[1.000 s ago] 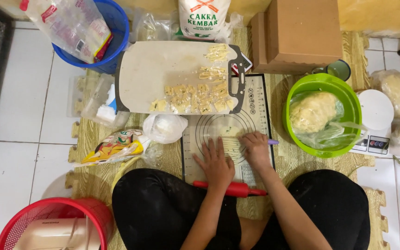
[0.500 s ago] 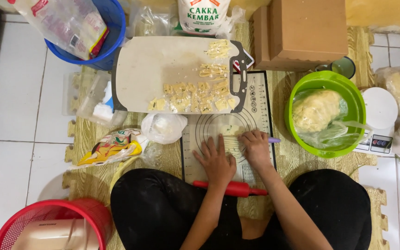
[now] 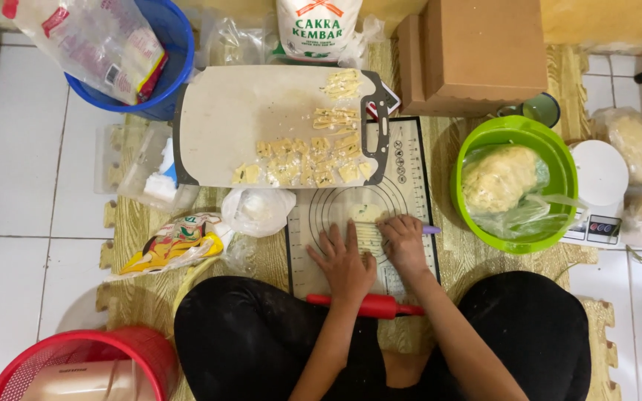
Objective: Rolling out dough with a rolling pin and separating thin dough strips by hand on a workspace on the floor.
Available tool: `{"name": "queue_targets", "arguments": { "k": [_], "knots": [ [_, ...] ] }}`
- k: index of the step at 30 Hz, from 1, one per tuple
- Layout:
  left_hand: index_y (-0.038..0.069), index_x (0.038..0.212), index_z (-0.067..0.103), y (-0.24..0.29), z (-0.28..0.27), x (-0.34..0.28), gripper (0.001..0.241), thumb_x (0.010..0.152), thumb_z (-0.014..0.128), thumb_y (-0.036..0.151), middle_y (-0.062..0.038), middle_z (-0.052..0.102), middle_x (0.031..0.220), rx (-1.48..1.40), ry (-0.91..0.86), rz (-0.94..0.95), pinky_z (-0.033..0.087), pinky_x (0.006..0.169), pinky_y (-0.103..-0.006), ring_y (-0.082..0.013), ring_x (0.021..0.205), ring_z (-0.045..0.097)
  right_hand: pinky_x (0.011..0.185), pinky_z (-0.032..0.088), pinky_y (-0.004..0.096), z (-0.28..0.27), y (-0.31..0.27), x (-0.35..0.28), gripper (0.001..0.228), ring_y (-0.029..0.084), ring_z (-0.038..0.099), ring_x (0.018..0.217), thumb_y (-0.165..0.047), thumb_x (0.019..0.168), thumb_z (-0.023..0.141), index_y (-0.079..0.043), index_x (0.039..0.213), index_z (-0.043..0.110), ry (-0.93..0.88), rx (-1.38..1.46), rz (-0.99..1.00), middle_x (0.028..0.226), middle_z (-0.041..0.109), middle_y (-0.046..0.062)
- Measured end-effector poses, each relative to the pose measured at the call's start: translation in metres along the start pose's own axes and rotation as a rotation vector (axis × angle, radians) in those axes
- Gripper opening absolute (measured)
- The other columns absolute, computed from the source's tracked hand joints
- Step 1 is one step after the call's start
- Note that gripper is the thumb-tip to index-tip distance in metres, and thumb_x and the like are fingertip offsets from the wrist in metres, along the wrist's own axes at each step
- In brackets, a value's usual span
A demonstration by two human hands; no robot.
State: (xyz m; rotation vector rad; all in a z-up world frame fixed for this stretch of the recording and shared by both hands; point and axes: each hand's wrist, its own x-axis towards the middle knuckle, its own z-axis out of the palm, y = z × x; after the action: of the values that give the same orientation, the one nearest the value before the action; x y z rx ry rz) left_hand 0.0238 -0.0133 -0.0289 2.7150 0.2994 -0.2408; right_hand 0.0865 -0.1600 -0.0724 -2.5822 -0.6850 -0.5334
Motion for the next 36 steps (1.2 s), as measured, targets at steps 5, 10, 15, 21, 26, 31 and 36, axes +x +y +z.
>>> {"name": "queue_targets", "arguments": {
  "k": [5,10,15,21,26,31,36],
  "knots": [
    [0.014,0.160,0.034,-0.001,0.001,0.001,0.085,0.082,0.059,0.038,-0.022,0.038,0.150,-0.034,0.050,0.000,0.007,0.108,-0.0801,-0.0470,0.143,0.027,0.086,0.047,0.039,-0.023,-0.003,0.016,0.022,0.026,0.068,0.092,0.004,0.084,0.067,-0.015,0.084,0.076,-0.052,0.239,0.144,0.086,0.073,0.002],
    [0.010,0.163,0.025,-0.002,0.001,0.001,0.094,0.081,0.062,0.037,-0.022,0.041,0.149,-0.054,0.103,0.000,0.008,0.107,-0.0797,-0.0462,0.141,0.031,0.083,0.049,0.041,-0.032,-0.003,0.023,0.023,0.032,0.068,0.091,0.009,0.084,0.064,-0.012,0.086,0.074,-0.005,0.418,0.238,0.086,0.072,0.005],
    [0.009,0.162,0.025,-0.003,0.005,0.004,0.091,0.083,0.059,0.038,-0.019,0.038,0.153,-0.026,0.061,-0.029,0.007,0.108,-0.0790,-0.0429,0.142,0.030,0.086,0.046,0.038,-0.036,0.000,0.025,0.023,0.028,0.067,0.093,0.009,0.083,0.067,-0.013,0.087,0.075,-0.021,0.217,0.144,0.090,0.074,0.004],
    [0.010,0.160,0.031,-0.002,0.005,0.004,0.086,0.083,0.058,0.038,-0.018,0.037,0.152,-0.017,0.030,-0.031,0.006,0.108,-0.0797,-0.0426,0.142,0.028,0.086,0.045,0.035,-0.038,-0.010,0.029,0.024,0.023,0.065,0.091,0.004,0.085,0.067,-0.018,0.089,0.077,-0.057,0.124,0.080,0.090,0.073,0.000],
    [0.008,0.156,0.038,0.000,0.003,0.003,0.080,0.084,0.058,0.037,-0.019,0.038,0.151,-0.018,0.060,-0.022,0.007,0.108,-0.0796,-0.0435,0.142,0.028,0.086,0.044,0.037,-0.012,0.004,0.016,0.028,0.022,0.063,0.092,0.004,0.080,0.067,-0.020,0.089,0.077,-0.064,0.004,0.019,0.090,0.071,-0.003],
    [0.008,0.155,0.041,0.001,-0.001,-0.003,0.077,0.085,0.055,0.036,-0.020,0.037,0.153,-0.022,0.037,-0.011,0.005,0.108,-0.0808,-0.0452,0.144,0.027,0.088,0.042,0.038,-0.018,0.003,0.018,0.029,0.021,0.062,0.096,0.002,0.079,0.065,-0.022,0.091,0.076,-0.099,-0.074,0.005,0.093,0.068,-0.003],
    [0.007,0.153,0.044,0.001,0.002,-0.006,0.075,0.084,0.053,0.036,-0.025,0.035,0.156,-0.021,0.053,0.017,0.000,0.108,-0.0818,-0.0491,0.147,0.023,0.086,0.042,0.038,-0.029,-0.003,0.027,0.030,0.023,0.062,0.096,0.003,0.078,0.063,-0.020,0.092,0.076,-0.083,-0.122,-0.061,0.093,0.067,-0.001]
  ]
}}
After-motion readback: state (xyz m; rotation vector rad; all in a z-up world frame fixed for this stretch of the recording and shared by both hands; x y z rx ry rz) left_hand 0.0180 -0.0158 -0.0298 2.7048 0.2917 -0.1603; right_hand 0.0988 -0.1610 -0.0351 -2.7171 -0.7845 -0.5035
